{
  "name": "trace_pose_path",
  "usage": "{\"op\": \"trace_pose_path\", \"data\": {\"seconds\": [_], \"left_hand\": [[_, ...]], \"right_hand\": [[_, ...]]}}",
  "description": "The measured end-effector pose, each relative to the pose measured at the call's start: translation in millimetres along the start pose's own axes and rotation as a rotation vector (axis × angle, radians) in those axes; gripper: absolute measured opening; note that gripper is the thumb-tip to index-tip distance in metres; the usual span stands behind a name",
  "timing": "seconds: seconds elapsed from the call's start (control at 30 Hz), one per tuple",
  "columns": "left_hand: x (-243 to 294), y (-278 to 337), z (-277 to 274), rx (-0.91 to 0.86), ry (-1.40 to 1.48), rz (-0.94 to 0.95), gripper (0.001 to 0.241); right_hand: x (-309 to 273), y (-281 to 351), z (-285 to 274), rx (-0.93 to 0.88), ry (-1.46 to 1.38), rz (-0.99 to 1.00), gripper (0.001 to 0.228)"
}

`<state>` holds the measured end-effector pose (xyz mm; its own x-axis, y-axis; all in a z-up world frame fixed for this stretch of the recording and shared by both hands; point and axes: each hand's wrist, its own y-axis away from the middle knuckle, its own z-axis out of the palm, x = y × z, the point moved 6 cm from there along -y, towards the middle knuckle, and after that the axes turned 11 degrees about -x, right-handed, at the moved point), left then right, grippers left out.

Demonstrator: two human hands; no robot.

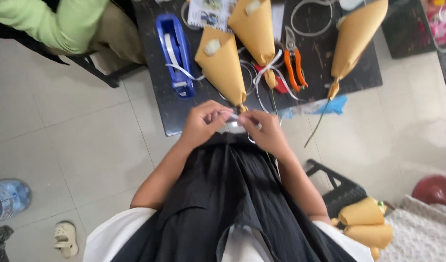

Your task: The person wraps a flower stem in brown paper, then ties a white ribbon around the base of the cone. They repeat this process for several flowers, adjusting the ribbons and placing the finished items on the table.

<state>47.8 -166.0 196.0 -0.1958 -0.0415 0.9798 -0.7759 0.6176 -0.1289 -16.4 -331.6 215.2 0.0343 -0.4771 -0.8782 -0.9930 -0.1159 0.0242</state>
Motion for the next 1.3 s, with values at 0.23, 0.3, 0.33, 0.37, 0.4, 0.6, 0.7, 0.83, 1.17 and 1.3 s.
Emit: {"op": "trace_pose_path", "data": {"seconds": [0.23,0.3,0.33,0.37,0.4,0.6,0.7,0.83,1.17,1.3], "left_hand": [[7.0,3.4,-5.7,-0.068,0.011,-0.016,0.022],[8.5,3.8,-5.5,-0.064,0.024,-0.013,0.021],[3.2,3.8,-5.3,-0.065,0.025,-0.015,0.021],[-1.6,3.5,-5.9,-0.052,0.025,-0.006,0.022],[-6.4,3.2,-6.3,-0.040,0.025,0.002,0.024],[-10.0,2.1,-4.1,-0.112,0.022,-0.042,0.038],[-52.6,2.5,4.3,-0.196,0.051,-0.260,0.039],[-164.5,16.6,33.4,-0.100,0.286,-0.492,0.026],[-290.3,19.9,92.4,-0.097,0.483,-0.683,0.042],[-302.4,8.5,95.2,-0.006,0.516,-0.630,0.037]], "right_hand": [[-3.8,0.3,-3.9,-0.019,-0.078,0.016,0.007],[-4.6,-0.2,-3.6,-0.018,-0.099,0.018,0.009],[-3.8,-0.2,-3.5,-0.019,-0.100,0.020,0.009],[-3.0,-0.2,-3.5,-0.020,-0.097,0.021,0.008],[-2.2,-0.2,-3.7,-0.021,-0.095,0.022,0.008],[3.5,1.3,-12.5,0.011,-0.020,0.060,0.010],[35.1,-0.1,-56.9,0.186,0.309,0.118,0.010],[60.1,-7.7,-85.9,0.278,0.563,0.325,0.015],[227.1,-69.5,33.6,-0.212,0.568,0.604,0.021],[279.5,-77.1,60.3,-0.224,0.120,0.473,0.030]]}}
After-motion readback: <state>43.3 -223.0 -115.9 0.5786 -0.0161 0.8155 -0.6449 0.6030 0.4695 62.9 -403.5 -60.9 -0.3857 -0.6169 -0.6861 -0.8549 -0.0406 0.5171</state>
